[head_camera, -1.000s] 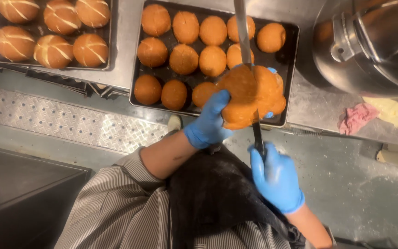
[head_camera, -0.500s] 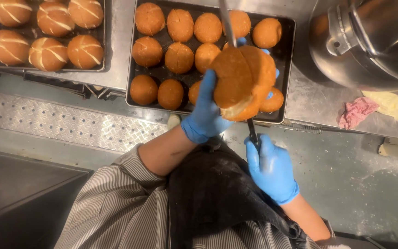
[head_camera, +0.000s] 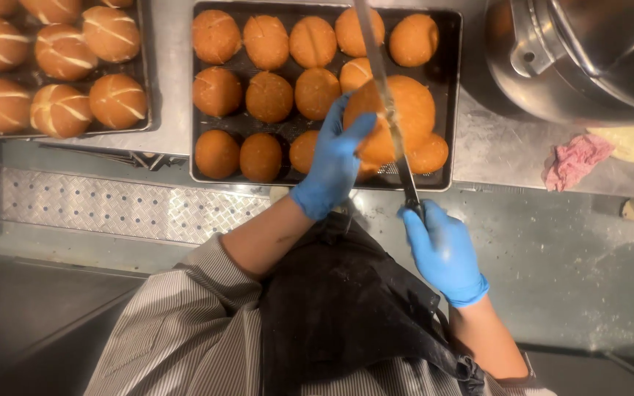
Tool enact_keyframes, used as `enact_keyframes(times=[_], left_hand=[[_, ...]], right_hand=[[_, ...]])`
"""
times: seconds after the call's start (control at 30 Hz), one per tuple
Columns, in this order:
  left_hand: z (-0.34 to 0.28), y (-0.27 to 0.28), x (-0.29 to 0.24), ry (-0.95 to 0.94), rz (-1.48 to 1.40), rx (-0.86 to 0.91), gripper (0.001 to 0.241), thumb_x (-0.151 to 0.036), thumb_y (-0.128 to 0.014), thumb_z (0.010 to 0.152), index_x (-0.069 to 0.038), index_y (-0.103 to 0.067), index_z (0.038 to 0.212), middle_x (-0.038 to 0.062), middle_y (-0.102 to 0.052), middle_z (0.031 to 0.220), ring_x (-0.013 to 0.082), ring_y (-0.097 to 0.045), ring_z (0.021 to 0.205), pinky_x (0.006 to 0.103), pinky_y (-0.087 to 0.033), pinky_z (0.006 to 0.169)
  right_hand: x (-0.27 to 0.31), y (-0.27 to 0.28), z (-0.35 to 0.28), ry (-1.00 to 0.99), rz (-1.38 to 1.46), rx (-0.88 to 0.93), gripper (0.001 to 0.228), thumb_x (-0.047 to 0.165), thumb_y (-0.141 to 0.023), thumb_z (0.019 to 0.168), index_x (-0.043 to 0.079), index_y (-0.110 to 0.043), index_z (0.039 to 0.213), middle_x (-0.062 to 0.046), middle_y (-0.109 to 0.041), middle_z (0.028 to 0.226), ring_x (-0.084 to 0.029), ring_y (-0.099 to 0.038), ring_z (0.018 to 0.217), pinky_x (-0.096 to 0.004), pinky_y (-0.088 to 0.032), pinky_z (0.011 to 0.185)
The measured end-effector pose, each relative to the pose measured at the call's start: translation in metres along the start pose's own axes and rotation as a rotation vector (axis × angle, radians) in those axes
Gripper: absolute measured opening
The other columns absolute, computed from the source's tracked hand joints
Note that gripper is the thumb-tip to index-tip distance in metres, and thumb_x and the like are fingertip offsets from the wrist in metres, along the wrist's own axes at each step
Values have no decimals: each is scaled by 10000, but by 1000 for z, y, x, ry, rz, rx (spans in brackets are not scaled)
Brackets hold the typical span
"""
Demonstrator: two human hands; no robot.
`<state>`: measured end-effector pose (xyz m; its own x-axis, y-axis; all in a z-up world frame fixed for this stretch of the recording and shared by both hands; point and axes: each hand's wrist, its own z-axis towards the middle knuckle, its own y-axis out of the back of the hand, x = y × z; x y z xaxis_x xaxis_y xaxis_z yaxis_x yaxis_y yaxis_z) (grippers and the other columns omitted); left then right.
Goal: Cutting a pattern into several baked buns on a tray using a long knife.
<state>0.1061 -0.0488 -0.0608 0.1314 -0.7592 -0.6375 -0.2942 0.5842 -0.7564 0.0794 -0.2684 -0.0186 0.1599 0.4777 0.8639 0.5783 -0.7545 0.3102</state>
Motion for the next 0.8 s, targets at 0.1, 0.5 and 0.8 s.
enact_keyframes(times=[0.1,0.5,0.8], left_hand=[[42,22,41,70,-74,-185,492,-134,-664,984,17,-462,1406,105,-620,1270,196,-623,1155,365,-553,987],[230,119,262,44,712,-179,511,-218,-731,877,54,-616,1295,202,-750,1195,290,-716,1109,400,-569,975],[30,101,-11,-342,1515,294,424,-246,-748,901,-102,-632,1282,143,-651,1277,354,-610,1199,462,-491,1060]], right_hand=[[1,11,-5,412,-794,-362,153,202,-682,1005,50,-684,988,-187,-698,768,-391,-661,629,-436,-497,555],[-24,51,-27,15,-572,-448,163,165,-626,1041,36,-707,1097,-145,-698,755,-275,-706,636,-363,-508,582],[-25,50,-6,-10,-544,-313,179,193,-619,1051,56,-726,1095,-86,-662,664,-214,-684,560,-343,-503,554]])
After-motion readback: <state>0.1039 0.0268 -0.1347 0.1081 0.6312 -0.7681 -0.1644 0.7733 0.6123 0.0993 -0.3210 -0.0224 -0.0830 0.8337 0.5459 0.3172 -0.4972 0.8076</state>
